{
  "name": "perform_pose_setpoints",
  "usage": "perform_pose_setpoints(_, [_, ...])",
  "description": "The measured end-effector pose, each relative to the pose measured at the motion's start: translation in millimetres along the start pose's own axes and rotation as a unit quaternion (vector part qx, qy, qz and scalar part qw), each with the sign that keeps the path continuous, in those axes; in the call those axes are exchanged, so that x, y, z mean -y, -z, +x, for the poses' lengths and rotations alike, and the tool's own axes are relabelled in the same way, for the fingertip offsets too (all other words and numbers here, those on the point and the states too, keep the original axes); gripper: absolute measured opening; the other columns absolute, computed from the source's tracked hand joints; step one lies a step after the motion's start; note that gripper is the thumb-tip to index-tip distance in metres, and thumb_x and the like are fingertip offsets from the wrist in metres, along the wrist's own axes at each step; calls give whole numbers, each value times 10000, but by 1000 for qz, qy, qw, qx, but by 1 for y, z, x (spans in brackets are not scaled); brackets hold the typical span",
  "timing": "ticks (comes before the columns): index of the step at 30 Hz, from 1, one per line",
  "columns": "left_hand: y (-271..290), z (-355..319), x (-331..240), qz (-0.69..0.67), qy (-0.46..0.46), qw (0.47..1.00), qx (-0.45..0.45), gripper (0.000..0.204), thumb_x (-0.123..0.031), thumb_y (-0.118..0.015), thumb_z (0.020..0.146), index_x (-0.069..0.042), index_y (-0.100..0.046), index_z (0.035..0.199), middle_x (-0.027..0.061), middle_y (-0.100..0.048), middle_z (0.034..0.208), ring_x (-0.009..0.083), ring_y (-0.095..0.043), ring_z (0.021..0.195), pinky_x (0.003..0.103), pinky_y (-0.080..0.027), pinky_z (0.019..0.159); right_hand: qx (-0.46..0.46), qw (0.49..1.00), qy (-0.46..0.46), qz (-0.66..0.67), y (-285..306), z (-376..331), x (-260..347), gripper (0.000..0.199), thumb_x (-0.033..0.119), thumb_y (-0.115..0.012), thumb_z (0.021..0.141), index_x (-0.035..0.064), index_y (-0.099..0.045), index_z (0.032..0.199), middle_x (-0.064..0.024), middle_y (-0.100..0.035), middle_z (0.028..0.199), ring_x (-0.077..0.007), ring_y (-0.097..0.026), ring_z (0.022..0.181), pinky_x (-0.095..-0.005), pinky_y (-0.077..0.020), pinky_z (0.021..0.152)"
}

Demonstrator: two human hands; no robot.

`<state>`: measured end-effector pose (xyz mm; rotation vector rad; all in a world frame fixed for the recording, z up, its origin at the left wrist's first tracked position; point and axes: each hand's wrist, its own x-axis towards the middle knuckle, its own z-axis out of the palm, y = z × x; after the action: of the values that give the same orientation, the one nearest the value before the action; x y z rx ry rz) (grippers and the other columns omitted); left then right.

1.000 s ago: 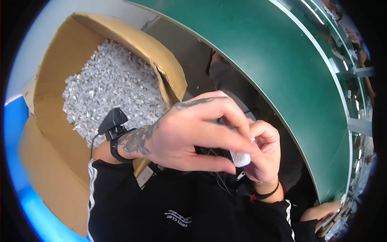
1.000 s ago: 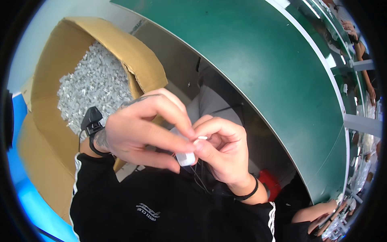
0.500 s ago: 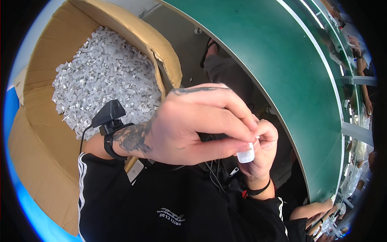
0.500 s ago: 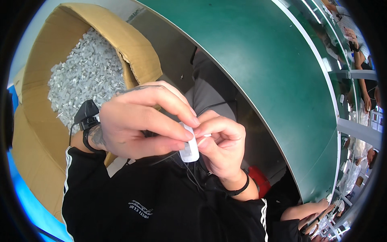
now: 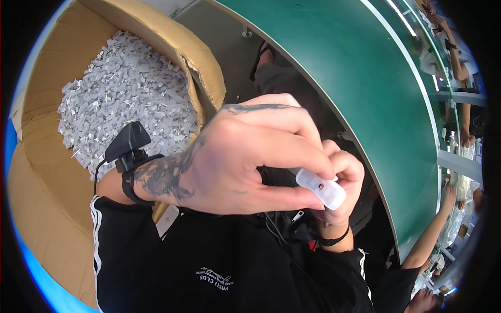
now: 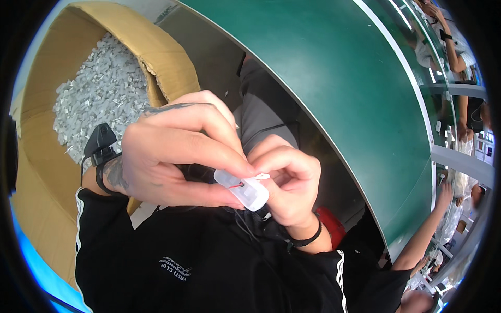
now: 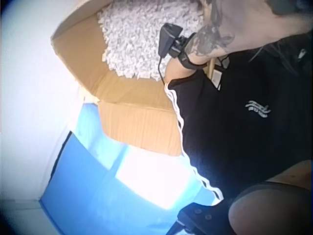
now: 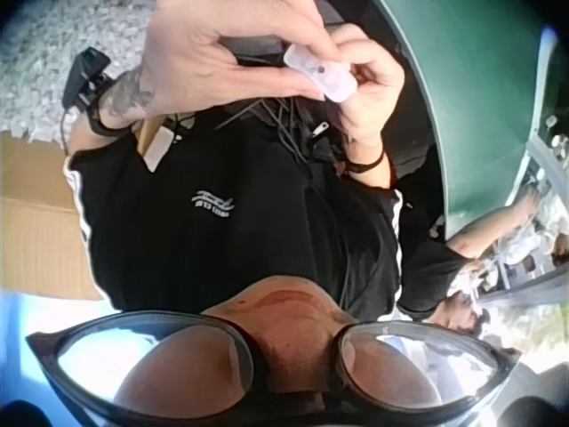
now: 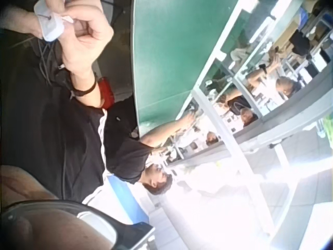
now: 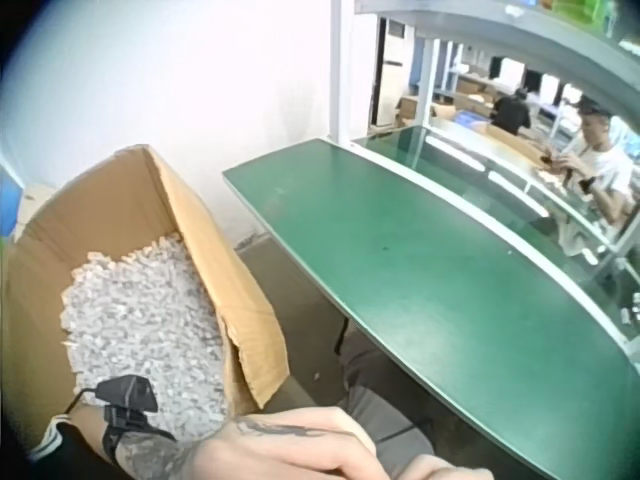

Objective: Assembling components of a personal care or hygiene product, specifically inserting small metal parts into plastic housings.

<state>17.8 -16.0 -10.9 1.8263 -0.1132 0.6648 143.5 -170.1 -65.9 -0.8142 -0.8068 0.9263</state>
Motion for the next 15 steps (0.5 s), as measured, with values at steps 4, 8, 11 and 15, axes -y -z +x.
perform_pose_setpoints(4, [-5,-2,-8,28,30,998,-45,279,-106,-865,599,-22,-734,831,42,-657,774,173,-593,759,324,-469,734,-51,983,147,-95,-12,2,-4,90,-9,-675,794,-7,-611,857,-98,-577,827,-149,-561,690,-249,-434,603])
perform_pose_setpoints(8, [-2,-5,-14,22,40,999,-15,310,-138,-869,605,-32,-737,865,37,-671,807,178,-609,784,416,-468,832,-23,950,240,-196,-10,4,0,183,-29,-717,755,8,-594,886,-98,-561,854,-155,-563,683,-252,-515,588])
perform_pose_setpoints(11, [-2,-6,-13,7,54,998,-6,323,-150,-870,612,-32,-735,881,44,-676,837,179,-612,787,420,-458,860,-18,934,275,-226,-12,5,1,236,-52,-730,733,7,-592,916,-111,-554,892,-161,-566,694,-253,-563,602])
perform_pose_setpoints(15, [-2,-7,-13,15,22,1000,3,330,-154,-869,621,-32,-731,896,68,-683,883,207,-612,856,452,-438,931,1,929,278,-245,-10,7,8,205,-43,-709,762,2,-585,919,-117,-542,903,-168,-567,711,-265,-573,608])
